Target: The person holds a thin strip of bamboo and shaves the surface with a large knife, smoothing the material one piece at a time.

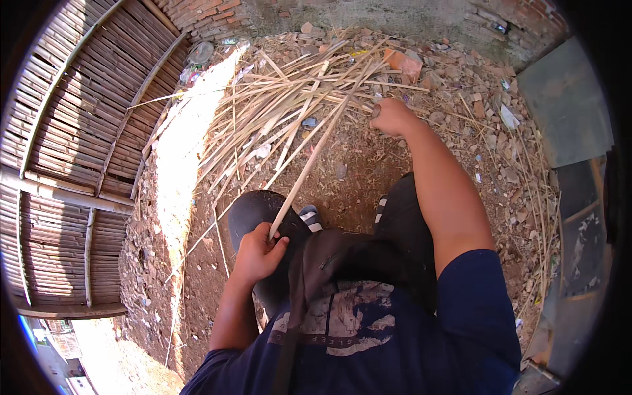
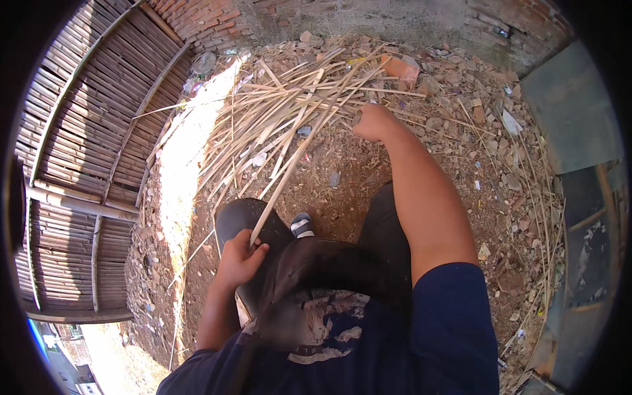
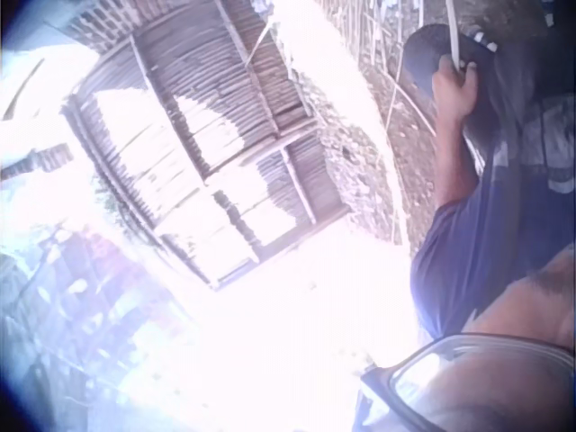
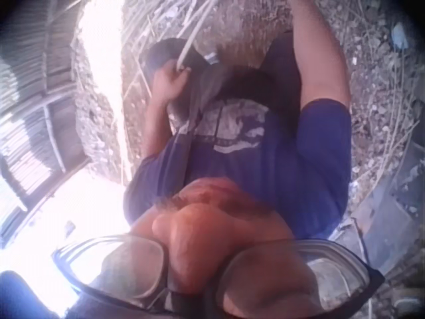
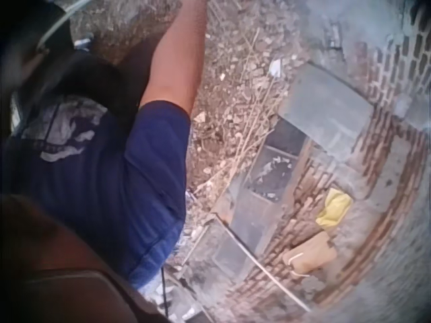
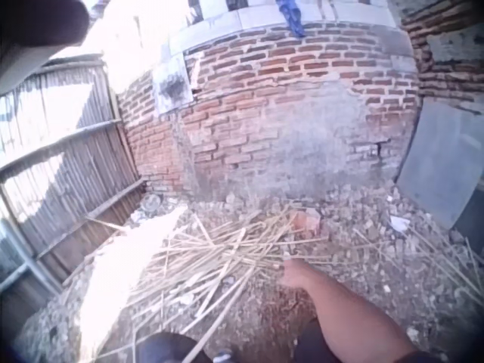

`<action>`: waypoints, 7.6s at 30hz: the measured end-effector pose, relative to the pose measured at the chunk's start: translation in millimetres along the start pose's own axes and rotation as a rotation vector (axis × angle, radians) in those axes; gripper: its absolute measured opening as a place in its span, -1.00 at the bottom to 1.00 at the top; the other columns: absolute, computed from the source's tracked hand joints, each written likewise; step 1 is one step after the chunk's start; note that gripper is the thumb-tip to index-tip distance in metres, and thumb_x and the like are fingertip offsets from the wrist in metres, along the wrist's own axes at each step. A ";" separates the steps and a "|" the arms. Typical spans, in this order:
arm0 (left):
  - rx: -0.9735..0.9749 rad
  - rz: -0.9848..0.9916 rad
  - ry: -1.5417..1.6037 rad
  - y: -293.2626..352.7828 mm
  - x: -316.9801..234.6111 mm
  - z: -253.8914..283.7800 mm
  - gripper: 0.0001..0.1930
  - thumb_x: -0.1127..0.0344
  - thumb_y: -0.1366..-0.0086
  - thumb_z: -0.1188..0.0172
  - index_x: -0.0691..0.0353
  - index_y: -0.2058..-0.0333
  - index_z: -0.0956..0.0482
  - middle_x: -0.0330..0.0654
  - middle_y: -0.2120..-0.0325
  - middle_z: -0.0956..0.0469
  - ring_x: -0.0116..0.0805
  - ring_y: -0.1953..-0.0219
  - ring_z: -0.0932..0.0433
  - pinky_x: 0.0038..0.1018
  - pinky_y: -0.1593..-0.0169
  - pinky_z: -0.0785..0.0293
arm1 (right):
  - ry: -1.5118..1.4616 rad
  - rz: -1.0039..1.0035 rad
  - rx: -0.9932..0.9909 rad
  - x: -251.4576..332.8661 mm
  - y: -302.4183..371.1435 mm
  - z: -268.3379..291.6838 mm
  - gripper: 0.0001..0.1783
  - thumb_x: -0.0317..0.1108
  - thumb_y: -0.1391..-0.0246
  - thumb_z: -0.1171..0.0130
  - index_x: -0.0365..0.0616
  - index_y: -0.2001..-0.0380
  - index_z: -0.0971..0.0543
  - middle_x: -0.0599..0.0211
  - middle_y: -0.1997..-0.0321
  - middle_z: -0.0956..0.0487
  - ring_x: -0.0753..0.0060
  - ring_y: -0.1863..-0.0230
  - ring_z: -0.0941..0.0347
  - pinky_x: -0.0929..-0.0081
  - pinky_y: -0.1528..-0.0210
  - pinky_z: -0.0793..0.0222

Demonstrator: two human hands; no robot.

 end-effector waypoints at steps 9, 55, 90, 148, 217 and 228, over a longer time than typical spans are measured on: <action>-0.051 0.027 -0.012 -1.4 -1.5 -1.5 -0.70 0.18 -0.35 -0.31 0.29 0.40 -0.50 -0.06 0.68 -0.49 -0.25 0.62 -0.52 -0.31 0.49 -0.38 | -0.407 0.091 -0.240 11.9 28.1 34.6 -0.34 0.03 0.07 -0.48 -0.25 0.01 -0.65 0.08 0.15 -0.69 0.14 0.10 -0.63 0.20 0.02 -0.47; -0.028 0.157 0.130 -0.4 23.0 4.0 -0.67 0.22 -0.24 -0.43 0.23 0.37 -0.42 -0.36 0.64 -0.35 -0.58 0.54 -0.30 -0.49 0.47 -0.27 | 0.290 0.669 0.077 189.3 108.7 -68.5 -0.75 -0.24 0.12 -0.32 -0.06 0.31 -0.68 0.01 0.36 -0.67 -0.16 0.27 -0.62 0.00 0.19 -0.53; 0.060 0.161 0.222 -5.3 30.2 -3.5 -0.70 0.32 -0.22 -0.43 0.18 0.33 -0.40 -0.44 0.58 -0.33 -0.65 0.51 -0.26 -0.58 0.47 -0.22 | 0.044 0.366 0.087 128.9 41.9 -62.3 -0.67 -0.22 0.04 -0.29 -0.02 0.16 -0.68 0.00 0.24 -0.69 -0.11 0.16 -0.64 0.08 0.10 -0.55; -0.173 0.019 0.304 -3.8 17.7 2.8 -0.72 0.16 -0.61 0.04 0.26 0.11 -0.52 -0.43 0.52 -0.37 -0.67 0.50 -0.28 -0.63 0.42 -0.24 | -0.041 0.651 -0.033 147.4 98.7 -16.6 -0.69 -0.10 0.11 -0.40 -0.01 0.33 -0.65 0.13 0.45 -0.65 -0.07 0.29 -0.62 0.03 0.26 -0.48; -0.277 -0.029 -0.032 1.6 -10.7 9.7 -0.75 0.21 -0.50 -0.10 0.31 0.19 -0.57 0.16 0.46 -0.59 0.25 0.34 -0.60 -0.07 0.27 -0.49 | 0.220 0.559 0.053 146.6 94.5 -29.0 -0.63 -0.19 0.14 -0.38 0.01 0.19 -0.71 0.12 0.33 -0.68 0.00 0.20 -0.63 0.08 0.14 -0.52; -0.270 -0.009 -0.036 1.1 -6.7 10.1 -0.76 0.23 -0.50 -0.08 0.32 0.21 -0.56 0.18 0.47 -0.59 0.28 0.35 -0.59 -0.04 0.27 -0.48 | 0.065 0.440 0.054 136.2 74.9 -30.0 -0.59 -0.20 0.07 -0.35 -0.18 0.15 -0.68 0.02 0.29 -0.69 0.02 0.18 -0.66 0.12 0.10 -0.54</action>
Point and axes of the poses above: each hand's wrist, its own y-axis away from the middle knuckle, its own z-axis out of the back of the hand, x = y × z, the point moved 9 cm from there along -y, towards the middle knuckle
